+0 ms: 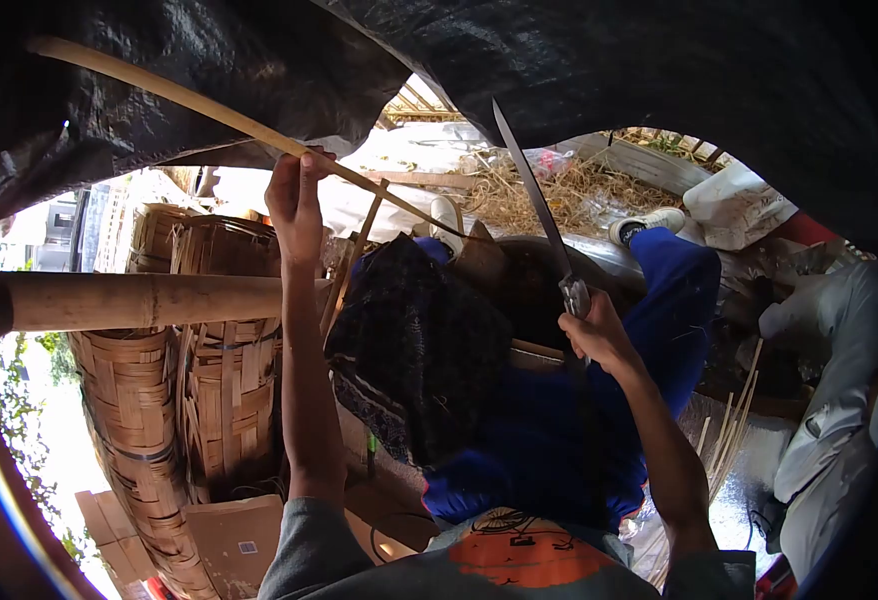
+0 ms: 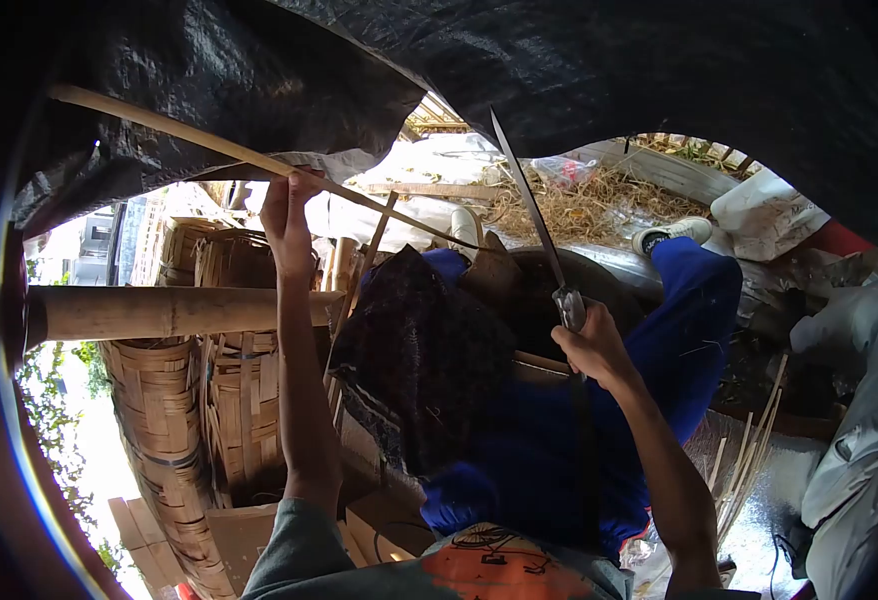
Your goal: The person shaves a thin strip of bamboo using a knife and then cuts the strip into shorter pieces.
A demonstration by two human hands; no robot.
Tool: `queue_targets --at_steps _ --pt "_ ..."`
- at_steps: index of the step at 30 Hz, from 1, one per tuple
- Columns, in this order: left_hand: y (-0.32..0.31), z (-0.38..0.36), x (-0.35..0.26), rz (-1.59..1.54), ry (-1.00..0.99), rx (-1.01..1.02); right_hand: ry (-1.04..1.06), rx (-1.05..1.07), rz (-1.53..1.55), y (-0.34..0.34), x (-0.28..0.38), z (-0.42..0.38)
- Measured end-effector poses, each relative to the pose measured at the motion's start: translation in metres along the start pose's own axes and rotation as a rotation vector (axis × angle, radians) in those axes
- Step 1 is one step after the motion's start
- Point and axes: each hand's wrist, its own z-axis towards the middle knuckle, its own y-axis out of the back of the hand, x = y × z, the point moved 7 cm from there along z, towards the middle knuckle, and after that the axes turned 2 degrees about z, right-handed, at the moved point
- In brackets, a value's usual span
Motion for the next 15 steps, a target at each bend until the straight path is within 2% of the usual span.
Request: queue_targets --at_steps 4,7,15 --pt "0.002 0.006 -0.014 0.236 -0.04 0.056 0.019 -0.001 0.021 -0.006 0.008 -0.018" --pt "0.003 0.006 -0.014 0.251 0.006 0.051 0.031 -0.002 0.043 -0.009 0.013 -0.029" --pt "0.005 0.005 -0.012 0.038 -0.021 0.021 0.074 -0.026 -0.042 -0.012 0.031 -0.052"
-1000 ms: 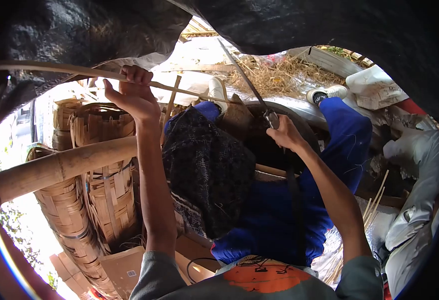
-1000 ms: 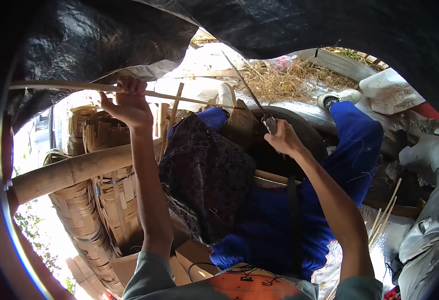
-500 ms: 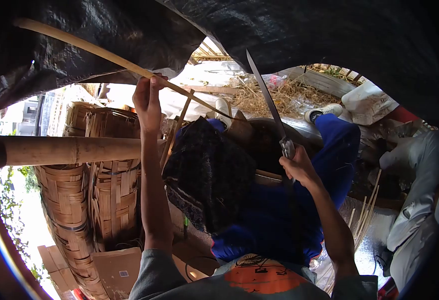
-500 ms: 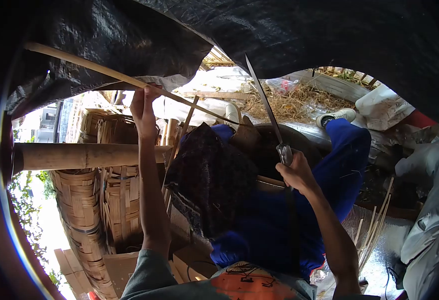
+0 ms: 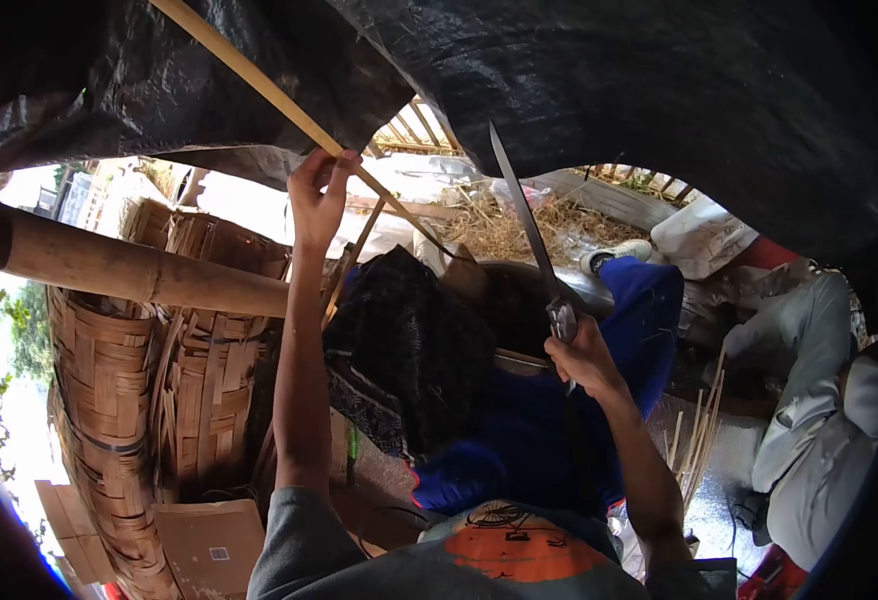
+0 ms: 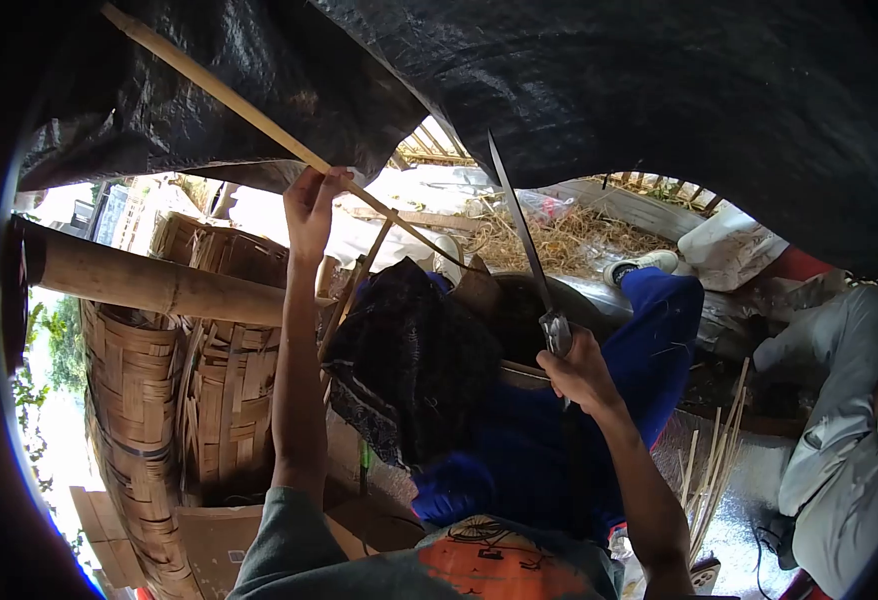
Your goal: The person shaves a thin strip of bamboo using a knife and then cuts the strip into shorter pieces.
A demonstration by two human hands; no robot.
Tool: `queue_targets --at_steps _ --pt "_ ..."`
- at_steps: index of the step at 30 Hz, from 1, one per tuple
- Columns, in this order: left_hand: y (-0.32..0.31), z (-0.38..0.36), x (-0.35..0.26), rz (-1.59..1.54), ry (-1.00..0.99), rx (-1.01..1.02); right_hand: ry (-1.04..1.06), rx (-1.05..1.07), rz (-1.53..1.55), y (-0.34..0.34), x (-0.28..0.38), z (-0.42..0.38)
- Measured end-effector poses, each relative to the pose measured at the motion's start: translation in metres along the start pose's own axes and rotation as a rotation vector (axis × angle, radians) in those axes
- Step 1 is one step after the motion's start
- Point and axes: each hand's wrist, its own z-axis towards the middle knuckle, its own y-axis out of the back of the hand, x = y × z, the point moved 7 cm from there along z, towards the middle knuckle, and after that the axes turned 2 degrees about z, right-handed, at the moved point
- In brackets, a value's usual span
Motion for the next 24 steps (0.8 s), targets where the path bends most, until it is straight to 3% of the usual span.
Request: queue_targets --at_steps 6,8,20,22,24 --pt "0.0 0.046 -0.033 -0.247 0.036 -0.033 0.042 0.0 0.085 -0.011 0.01 -0.017" --pt "-0.018 0.056 -0.017 -0.735 0.254 0.143 0.052 0.004 0.084 -0.015 0.009 -0.023" --pt "-0.039 0.03 -0.008 -0.815 0.333 0.14 0.041 -0.002 0.033 -0.031 0.021 -0.043" --pt "-0.035 0.028 -0.014 -0.806 0.377 0.036 0.028 -0.008 0.023 -0.034 0.028 -0.043" --pt "-0.021 0.038 -0.039 -0.825 0.299 0.069 0.0 -0.015 0.017 -0.034 0.03 -0.043"
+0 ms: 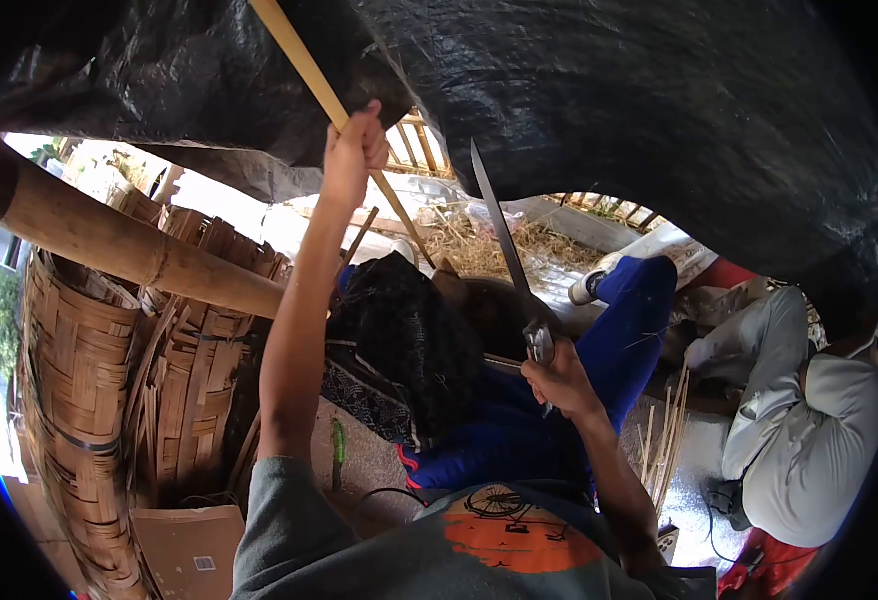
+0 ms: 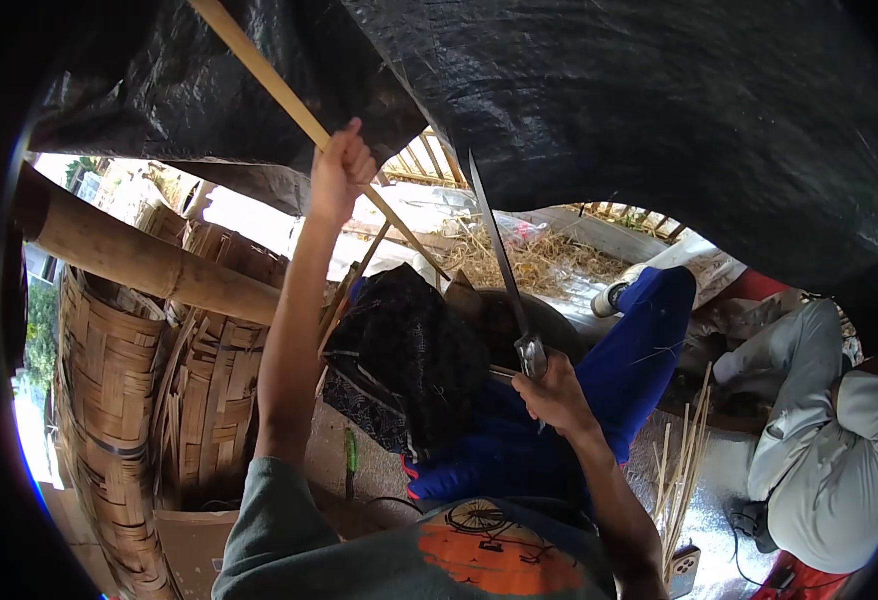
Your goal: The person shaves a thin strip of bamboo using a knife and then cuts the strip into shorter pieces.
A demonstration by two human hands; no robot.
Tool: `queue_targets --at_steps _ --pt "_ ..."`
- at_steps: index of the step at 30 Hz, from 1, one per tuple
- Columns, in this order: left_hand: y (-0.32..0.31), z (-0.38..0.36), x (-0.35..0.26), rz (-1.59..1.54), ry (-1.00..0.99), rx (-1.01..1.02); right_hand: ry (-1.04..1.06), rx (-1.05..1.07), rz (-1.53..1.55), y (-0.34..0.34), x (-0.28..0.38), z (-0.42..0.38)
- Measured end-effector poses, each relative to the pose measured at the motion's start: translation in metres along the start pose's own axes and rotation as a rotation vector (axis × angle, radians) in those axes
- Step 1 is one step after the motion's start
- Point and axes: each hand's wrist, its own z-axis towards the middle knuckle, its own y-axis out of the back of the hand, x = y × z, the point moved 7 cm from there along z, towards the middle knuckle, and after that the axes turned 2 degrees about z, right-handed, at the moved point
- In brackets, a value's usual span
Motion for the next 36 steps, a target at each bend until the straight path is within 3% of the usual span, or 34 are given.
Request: queue_targets --at_steps 5,14,17,21,24,28,33,36 --pt "-0.018 0.009 -0.042 -0.004 0.036 0.101 -0.014 0.028 -0.058 0.0 0.011 0.007" --pt "-0.004 0.007 0.014 0.076 0.162 0.079 -0.144 0.002 -0.045 0.011 0.009 0.009" --pt "-0.008 0.005 0.021 -0.178 0.222 0.189 -0.182 0.012 0.008 0.014 0.01 0.011" --pt "0.0 -0.01 0.055 -0.066 0.349 0.145 -0.284 0.037 -0.023 0.017 0.012 0.017" --pt "0.001 -0.02 0.037 -0.055 0.283 0.106 -0.315 0.06 -0.022 0.017 0.012 0.018" --pt "-0.015 -0.014 -0.004 -0.085 0.255 0.267 -0.318 0.069 -0.014 0.018 0.019 0.021" --pt "0.0 -0.013 0.009 0.027 0.207 0.184 -0.284 0.049 -0.037 0.022 0.026 0.023" --pt "0.002 -0.011 0.011 -0.071 0.205 0.172 -0.314 0.006 -0.065 0.021 0.023 0.017"
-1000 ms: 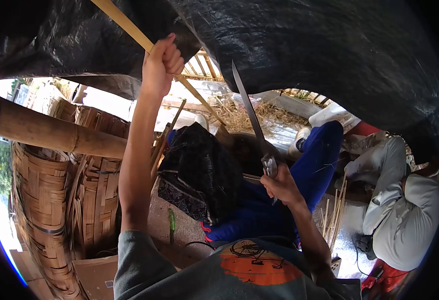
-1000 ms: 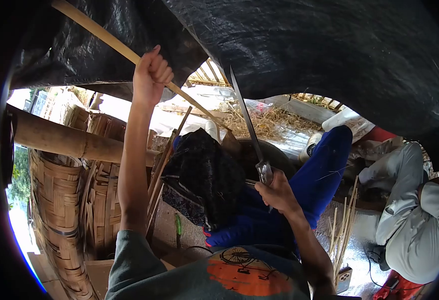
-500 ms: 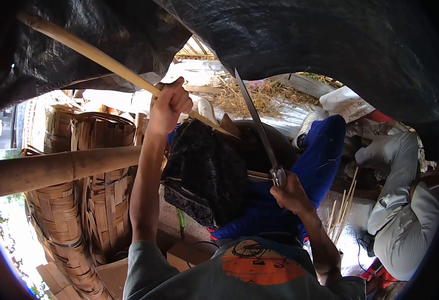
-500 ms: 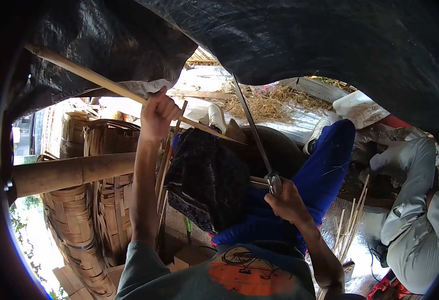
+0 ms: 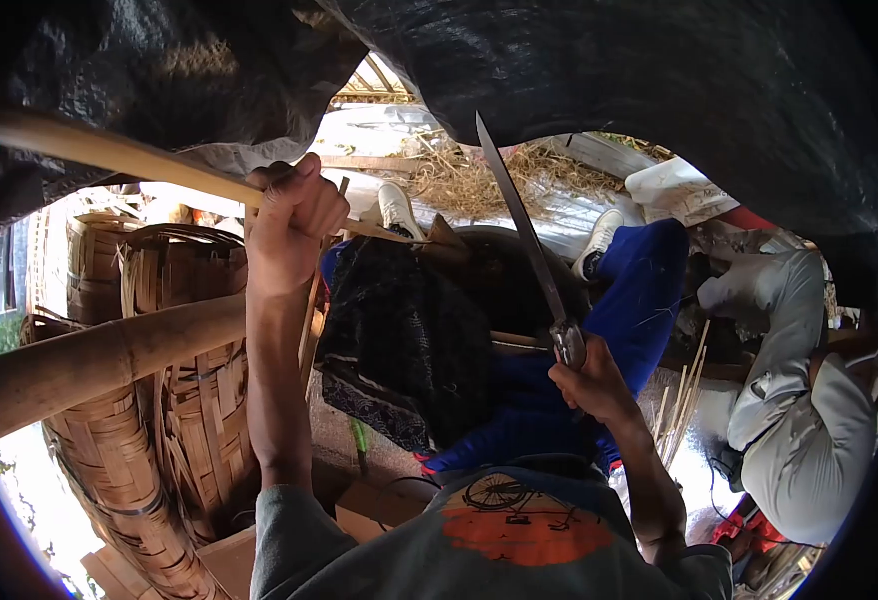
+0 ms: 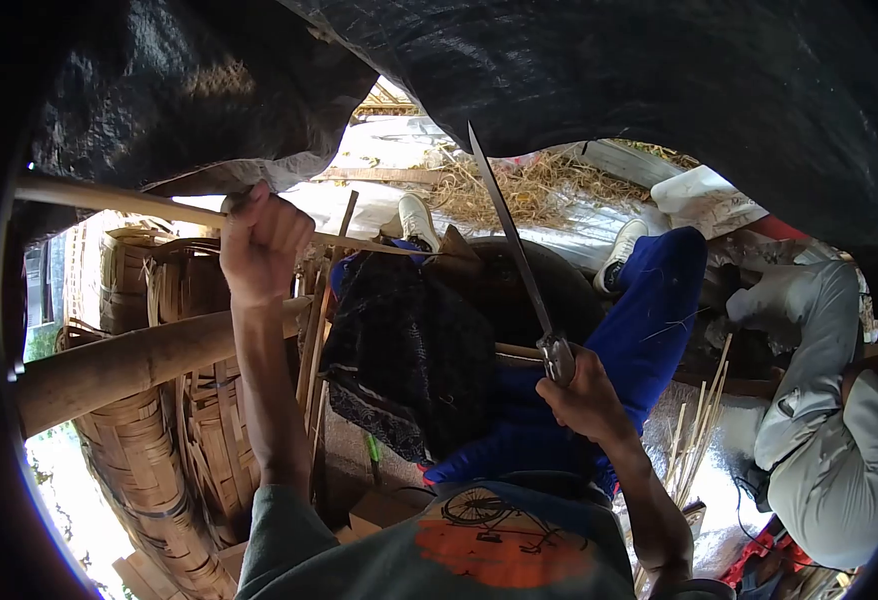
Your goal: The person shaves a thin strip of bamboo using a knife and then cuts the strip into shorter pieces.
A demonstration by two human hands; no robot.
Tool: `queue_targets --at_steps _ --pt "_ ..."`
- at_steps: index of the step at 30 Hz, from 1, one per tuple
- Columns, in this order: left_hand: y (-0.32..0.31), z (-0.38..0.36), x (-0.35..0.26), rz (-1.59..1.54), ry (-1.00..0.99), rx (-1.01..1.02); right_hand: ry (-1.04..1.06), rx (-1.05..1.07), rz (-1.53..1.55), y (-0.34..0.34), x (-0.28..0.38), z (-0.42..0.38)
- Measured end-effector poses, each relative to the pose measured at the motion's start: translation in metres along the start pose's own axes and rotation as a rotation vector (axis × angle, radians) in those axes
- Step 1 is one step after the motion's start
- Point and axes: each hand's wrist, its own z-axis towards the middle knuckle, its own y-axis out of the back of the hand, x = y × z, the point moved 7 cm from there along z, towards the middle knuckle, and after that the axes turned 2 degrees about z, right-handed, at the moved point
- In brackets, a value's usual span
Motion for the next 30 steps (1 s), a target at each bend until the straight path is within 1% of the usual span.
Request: queue_targets --at_steps 2,3,4,5,6,8,9,12,13,14,15,16,17,18,20,21,22,23,24,25,27,29,30 --pt "0.0 0.003 -0.001 0.033 -0.009 -0.002 -0.037 -0.058 -0.015 -0.004 -0.002 -0.005" --pt "0.001 0.004 -0.003 0.038 -0.051 0.017 -0.038 -0.067 -0.008 -0.008 -0.006 -0.007" --pt "0.002 0.006 -0.007 0.045 -0.092 0.038 -0.048 -0.12 0.006 -0.009 -0.013 -0.01" --pt "0.001 0.007 -0.011 0.066 -0.111 0.119 -0.058 -0.173 0.023 -0.01 -0.018 -0.012" --pt "0.001 0.008 -0.01 0.069 -0.101 0.134 -0.061 -0.179 0.04 -0.014 -0.019 -0.013" --pt "-0.002 0.009 -0.018 -0.032 -0.219 0.146 -0.059 -0.144 0.039 -0.023 -0.015 -0.015" --pt "0.005 0.009 -0.012 -0.028 -0.192 0.067 -0.059 -0.15 0.054 -0.026 -0.014 -0.016" --pt "0.003 0.01 -0.008 -0.006 -0.22 0.072 -0.066 -0.138 0.114 -0.035 -0.009 -0.016" --pt "0.005 0.008 -0.003 -0.093 -0.146 0.141 -0.02 -0.115 0.16 -0.038 -0.006 -0.016" --pt "0.005 0.008 -0.006 -0.091 -0.149 0.14 0.024 -0.091 0.202 -0.039 -0.003 -0.017" --pt "0.001 0.007 -0.006 -0.015 -0.138 0.144 0.025 -0.085 0.2 -0.038 0.0 -0.019" --pt "-0.003 0.007 -0.005 0.061 -0.128 0.145 0.072 -0.095 0.249 -0.038 0.006 -0.02" --pt "-0.006 0.008 -0.009 0.172 -0.153 0.099 0.119 -0.102 0.297 -0.035 0.01 -0.021" --pt "-0.009 0.007 -0.008 0.18 -0.157 0.087 0.121 -0.088 0.293 -0.031 0.009 -0.021" --pt "-0.004 0.004 -0.011 0.051 -0.213 -0.03 0.156 0.03 0.259 -0.03 0.01 -0.016" --pt "0.0 0.001 -0.009 0.028 -0.204 -0.101 0.163 0.053 0.248 -0.027 0.008 -0.013" --pt "0.002 -0.003 -0.008 0.042 -0.217 -0.123 0.163 0.051 0.172 -0.024 0.004 -0.01" --pt "0.006 -0.005 -0.005 -0.033 -0.198 -0.148 0.164 0.051 0.098 -0.021 0.002 -0.007" --pt "0.009 -0.006 -0.003 -0.107 -0.177 -0.171 0.167 0.08 0.094 -0.019 0.005 -0.007" --pt "0.008 -0.007 -0.002 -0.115 -0.192 -0.241 0.18 0.09 0.062 -0.017 0.01 -0.006" --pt "0.007 -0.008 -0.001 -0.09 -0.206 -0.288 0.193 0.116 0.028 -0.011 0.011 -0.001" --pt "0.002 -0.007 -0.002 -0.062 -0.208 -0.342 0.289 0.155 -0.063 -0.01 0.009 0.005" --pt "-0.002 -0.006 -0.001 -0.044 -0.221 -0.325 0.29 0.165 -0.063 -0.01 0.014 0.006"
